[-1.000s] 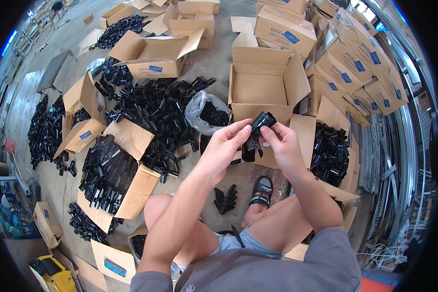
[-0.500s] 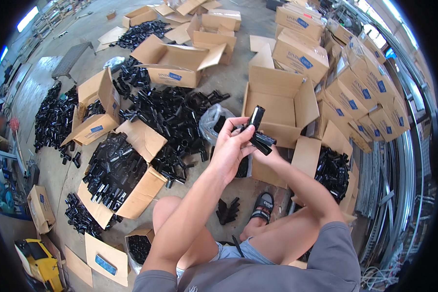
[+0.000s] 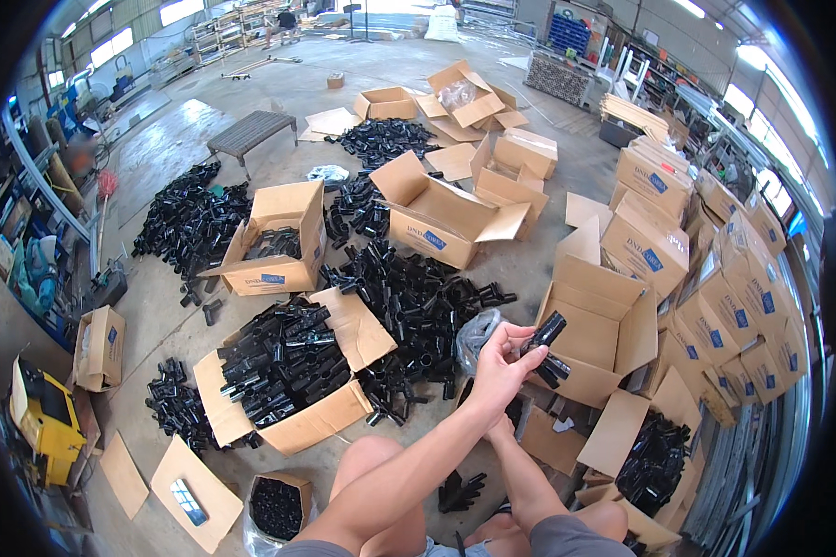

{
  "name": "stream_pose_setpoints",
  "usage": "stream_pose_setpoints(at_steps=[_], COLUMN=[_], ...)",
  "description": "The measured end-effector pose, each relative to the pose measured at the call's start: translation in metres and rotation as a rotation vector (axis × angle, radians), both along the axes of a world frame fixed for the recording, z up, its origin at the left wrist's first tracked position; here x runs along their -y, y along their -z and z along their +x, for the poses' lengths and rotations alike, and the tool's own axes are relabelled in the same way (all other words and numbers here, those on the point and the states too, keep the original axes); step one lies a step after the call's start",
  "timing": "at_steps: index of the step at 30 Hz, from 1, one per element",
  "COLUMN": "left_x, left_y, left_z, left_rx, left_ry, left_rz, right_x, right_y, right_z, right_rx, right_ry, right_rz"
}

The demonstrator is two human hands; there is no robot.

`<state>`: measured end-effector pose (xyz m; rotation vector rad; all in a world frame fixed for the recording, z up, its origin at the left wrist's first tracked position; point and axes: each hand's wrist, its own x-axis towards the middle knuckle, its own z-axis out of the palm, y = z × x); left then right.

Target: The person assembles small black metal components by hand while sitting on the floor, then places the assembled parts into cardboard boxes.

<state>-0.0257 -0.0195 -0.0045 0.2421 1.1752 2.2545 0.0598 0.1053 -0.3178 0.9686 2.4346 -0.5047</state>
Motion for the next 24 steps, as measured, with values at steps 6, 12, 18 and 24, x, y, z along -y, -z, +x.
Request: stream_pose_setpoints(at_steps=[6, 12, 18, 24], left_x=[0.002, -0.007, -0.009, -0.009], left_y=[0.001, 0.001, 0.009, 0.016], left_z=[-0.003, 0.002, -0.001, -0.007], left_rx=[0.025, -0.006, 0.005, 0.009], left_ry=[-0.025, 0.006, -0.017, -0.03], left_rz=[-0.002, 0.036, 0.089, 0.054], right_x=[0.0, -0.039, -0.055, -0.076], right_y=[-0.012, 0.054, -0.049, -0.25], right_z=[-0.005, 0.021, -0.002, -0.02], right_rx=[0.114, -0.174, -0.686, -1.116], right_ry=[0.008, -0.105, -0.168, 0.008], right_rz=[-0.061, -0.044, -0.062, -0.41])
